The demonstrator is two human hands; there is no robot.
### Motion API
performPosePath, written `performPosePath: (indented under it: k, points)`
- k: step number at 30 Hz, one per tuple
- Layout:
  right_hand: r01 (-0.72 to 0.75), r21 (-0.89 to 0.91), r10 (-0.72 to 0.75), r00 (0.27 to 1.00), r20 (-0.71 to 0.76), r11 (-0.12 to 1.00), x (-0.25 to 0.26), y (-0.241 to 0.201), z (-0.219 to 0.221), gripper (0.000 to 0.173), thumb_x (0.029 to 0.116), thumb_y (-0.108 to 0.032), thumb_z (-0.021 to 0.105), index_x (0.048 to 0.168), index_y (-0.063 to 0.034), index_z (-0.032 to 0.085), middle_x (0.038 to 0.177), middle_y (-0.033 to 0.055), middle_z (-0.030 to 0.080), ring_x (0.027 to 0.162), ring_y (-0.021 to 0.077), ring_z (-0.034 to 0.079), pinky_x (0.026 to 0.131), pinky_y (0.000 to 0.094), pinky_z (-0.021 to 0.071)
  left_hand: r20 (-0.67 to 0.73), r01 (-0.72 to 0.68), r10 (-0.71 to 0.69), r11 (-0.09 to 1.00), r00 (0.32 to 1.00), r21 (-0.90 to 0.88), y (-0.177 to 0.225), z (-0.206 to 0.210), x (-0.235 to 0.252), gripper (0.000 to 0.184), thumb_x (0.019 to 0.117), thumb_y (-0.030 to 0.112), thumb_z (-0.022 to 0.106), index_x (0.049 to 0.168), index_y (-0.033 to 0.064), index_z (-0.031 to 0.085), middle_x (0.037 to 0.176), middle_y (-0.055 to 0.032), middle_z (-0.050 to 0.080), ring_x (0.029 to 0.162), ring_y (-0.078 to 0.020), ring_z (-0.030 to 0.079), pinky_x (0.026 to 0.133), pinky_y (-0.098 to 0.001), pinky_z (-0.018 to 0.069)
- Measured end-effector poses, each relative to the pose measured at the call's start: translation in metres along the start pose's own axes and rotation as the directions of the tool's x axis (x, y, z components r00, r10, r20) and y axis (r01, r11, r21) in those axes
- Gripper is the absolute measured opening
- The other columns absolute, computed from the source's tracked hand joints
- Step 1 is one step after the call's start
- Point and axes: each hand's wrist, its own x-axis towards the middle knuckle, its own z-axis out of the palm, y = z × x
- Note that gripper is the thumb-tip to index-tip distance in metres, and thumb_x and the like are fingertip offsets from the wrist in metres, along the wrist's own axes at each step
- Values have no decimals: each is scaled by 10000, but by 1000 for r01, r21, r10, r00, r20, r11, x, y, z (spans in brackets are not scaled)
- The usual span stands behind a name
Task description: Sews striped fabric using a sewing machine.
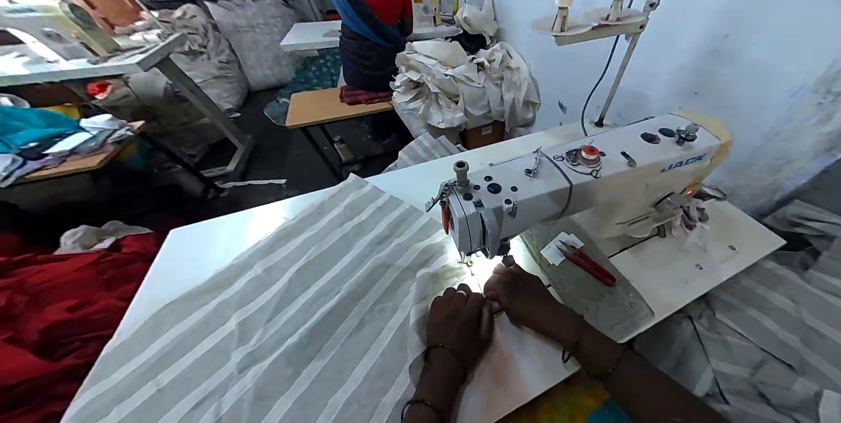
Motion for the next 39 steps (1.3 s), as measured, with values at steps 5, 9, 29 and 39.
performPosePath:
  k: [5, 9, 29, 39]
  points:
    - [-115, 141, 135, 981, -137, 983, 4, 1, 6, 194, 972, -257, 671, 1000, -103, 785, 956, 119, 726, 929, 273, 699, 819, 480, 554, 107, 152, -147, 987, 983, -44, 1, -13, 4, 228, 969, 264, 648, 1008, 92, 791, 989, -133, 746, 916, -334, 733, 795, -510, 593]
    - [84, 15, -76, 953, -292, 996, -4, 7, 18, 126, 938, -192, 712, 995, -139, 811, 970, 65, 724, 937, 218, 693, 771, 406, 580, 32, 63, -63, 998, 998, 10, 1, -7, -1, 197, 902, 254, 652, 923, 131, 805, 957, -104, 744, 882, -325, 723, 726, -504, 586]
    - [-56, -406, -105, 926, -364, 912, -15, -13, 42, 342, 894, -61, 659, 1221, -121, 740, 1286, 89, 679, 1292, 344, 564, 1008, 550, 470, 275, 351, -336, 936, 901, -7, -16, -10, 31, 310, 933, 353, 703, 810, 68, 724, 1536, -116, 508, 1481, -363, 364, 1170, -608, 261]
    - [-18, -196, -49, 942, -333, 980, -15, 19, 7, 342, 924, -69, 636, 1237, -156, 740, 1395, 137, 629, 1400, 402, 477, 1083, 651, 397, 255, 407, -401, 913, 880, 31, -28, -3, 54, 302, 955, 361, 692, 874, 73, 733, 1526, -120, 517, 1475, -368, 366, 1172, -607, 255]
